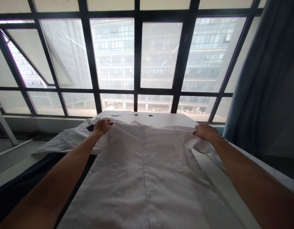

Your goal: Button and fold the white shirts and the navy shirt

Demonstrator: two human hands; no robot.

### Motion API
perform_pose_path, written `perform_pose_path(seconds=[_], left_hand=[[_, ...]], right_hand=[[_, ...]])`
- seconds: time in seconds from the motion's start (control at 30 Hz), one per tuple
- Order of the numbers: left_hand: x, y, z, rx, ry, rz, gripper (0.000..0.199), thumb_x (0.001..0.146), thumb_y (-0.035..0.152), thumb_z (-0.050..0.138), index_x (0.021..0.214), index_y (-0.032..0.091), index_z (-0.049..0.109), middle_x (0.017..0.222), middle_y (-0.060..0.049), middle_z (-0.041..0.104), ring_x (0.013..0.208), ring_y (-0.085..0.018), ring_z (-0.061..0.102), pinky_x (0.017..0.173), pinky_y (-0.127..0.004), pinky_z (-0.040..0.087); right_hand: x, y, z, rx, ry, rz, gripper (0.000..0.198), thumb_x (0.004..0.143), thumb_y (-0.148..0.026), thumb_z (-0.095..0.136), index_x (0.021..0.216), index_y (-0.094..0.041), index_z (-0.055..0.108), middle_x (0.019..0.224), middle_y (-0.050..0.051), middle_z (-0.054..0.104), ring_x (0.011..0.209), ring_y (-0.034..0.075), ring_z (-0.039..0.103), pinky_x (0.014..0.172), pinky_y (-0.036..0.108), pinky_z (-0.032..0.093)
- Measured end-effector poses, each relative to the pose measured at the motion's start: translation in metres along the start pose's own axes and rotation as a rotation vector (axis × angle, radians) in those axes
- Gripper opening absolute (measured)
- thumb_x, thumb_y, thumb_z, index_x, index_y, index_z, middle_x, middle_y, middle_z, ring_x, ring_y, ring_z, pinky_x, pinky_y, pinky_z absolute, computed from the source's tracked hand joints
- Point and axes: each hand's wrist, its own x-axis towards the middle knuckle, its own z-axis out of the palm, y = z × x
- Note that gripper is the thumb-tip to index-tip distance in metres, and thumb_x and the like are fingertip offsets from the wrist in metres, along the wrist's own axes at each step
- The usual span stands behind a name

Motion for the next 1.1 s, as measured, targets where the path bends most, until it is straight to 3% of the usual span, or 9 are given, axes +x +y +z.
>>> perform_pose_path(seconds=[0.13, 0.2, 0.3, 0.47, 0.63, 0.8, 0.9, 1.0, 1.1], left_hand=[[0.005, 0.032, -0.001, 0.078, 0.226, -0.08, 0.038, 0.09, 0.034, 0.05, 0.12, 0.014, 0.062, 0.123, -0.018, 0.063, 0.117, -0.035, 0.054, 0.097, -0.048, 0.042], [0.002, 0.047, 0.005, 0.106, 0.23, -0.095, 0.047, 0.09, 0.033, 0.05, 0.132, 0.011, 0.053, 0.134, -0.021, 0.056, 0.124, -0.038, 0.048, 0.1, -0.053, 0.038], [-0.022, 0.066, 0.018, 0.118, 0.006, 0.05, 0.053, 0.09, 0.039, 0.052, 0.135, 0.011, 0.052, 0.139, -0.022, 0.052, 0.129, -0.038, 0.045, 0.105, -0.054, 0.034], [-0.101, 0.079, 0.025, 0.031, -0.411, 0.43, 0.069, 0.084, 0.062, 0.055, 0.14, 0.023, 0.049, 0.154, -0.015, 0.037, 0.144, -0.033, 0.03, 0.116, -0.054, 0.016], [-0.154, 0.077, 0.001, -0.003, -0.678, 0.574, 0.097, 0.07, 0.08, 0.058, 0.149, 0.028, 0.038, 0.161, -0.013, 0.019, 0.15, -0.032, 0.011, 0.117, -0.056, -0.002], [-0.163, 0.068, -0.01, -0.037, -0.766, 0.534, 0.092, 0.069, 0.081, 0.058, 0.147, 0.033, 0.042, 0.16, -0.012, 0.022, 0.149, -0.034, 0.014, 0.116, -0.058, 0.004], [-0.155, 0.053, -0.005, -0.019, -0.687, 0.495, 0.075, 0.079, 0.073, 0.056, 0.142, 0.032, 0.049, 0.159, -0.011, 0.028, 0.147, -0.032, 0.021, 0.116, -0.058, 0.009], [-0.137, 0.023, -0.008, 0.049, -0.488, 0.247, 0.05, 0.094, 0.058, 0.041, 0.13, 0.029, 0.059, 0.154, -0.011, 0.039, 0.142, -0.029, 0.035, 0.115, -0.054, 0.021], [-0.116, -0.02, -0.026, 0.127, -0.276, -0.106, 0.048, 0.093, 0.054, 0.044, 0.117, 0.018, 0.066, 0.138, -0.018, 0.055, 0.129, -0.034, 0.05, 0.104, -0.05, 0.038]], right_hand=[[-0.004, -0.015, -0.005, -0.022, 0.047, 0.114, 0.031, 0.088, -0.021, 0.055, 0.116, -0.01, 0.064, 0.113, 0.02, 0.063, 0.101, 0.03, 0.062, 0.079, 0.037, 0.045], [-0.009, -0.026, -0.003, -0.052, 0.084, 0.148, 0.04, 0.087, -0.016, 0.052, 0.125, -0.005, 0.057, 0.121, 0.024, 0.058, 0.11, 0.032, 0.058, 0.085, 0.041, 0.045], [-0.026, -0.043, 0.004, -0.098, 0.03, 0.005, 0.05, 0.086, -0.022, 0.055, 0.134, -0.006, 0.051, 0.133, 0.025, 0.051, 0.122, 0.035, 0.05, 0.096, 0.048, 0.041], [-0.083, -0.065, 0.029, 0.093, -0.147, -0.538, 0.057, 0.088, -0.04, 0.057, 0.14, -0.017, 0.052, 0.144, 0.014, 0.05, 0.128, 0.028, 0.049, 0.107, 0.039, 0.037], [-0.137, -0.063, 0.056, 0.159, -0.204, -0.669, 0.052, 0.099, -0.041, 0.036, 0.142, -0.016, 0.051, 0.149, 0.014, 0.045, 0.139, 0.027, 0.039, 0.115, 0.045, 0.028], [-0.163, -0.055, 0.051, 0.104, -0.264, -0.611, 0.06, 0.1, -0.05, 0.029, 0.149, -0.019, 0.042, 0.155, 0.012, 0.034, 0.143, 0.03, 0.031, 0.117, 0.053, 0.021], [-0.172, -0.055, 0.045, 0.1, -0.262, -0.59, 0.059, 0.1, -0.05, 0.029, 0.149, -0.019, 0.042, 0.155, 0.013, 0.035, 0.143, 0.03, 0.031, 0.116, 0.056, 0.02], [-0.176, -0.056, 0.043, 0.11, -0.26, -0.571, 0.059, 0.1, -0.049, 0.029, 0.148, -0.018, 0.042, 0.155, 0.013, 0.035, 0.143, 0.029, 0.032, 0.116, 0.056, 0.02], [-0.177, -0.056, 0.043, 0.111, -0.269, -0.548, 0.059, 0.1, -0.049, 0.03, 0.149, -0.017, 0.041, 0.156, 0.013, 0.033, 0.144, 0.028, 0.03, 0.116, 0.053, 0.02]])
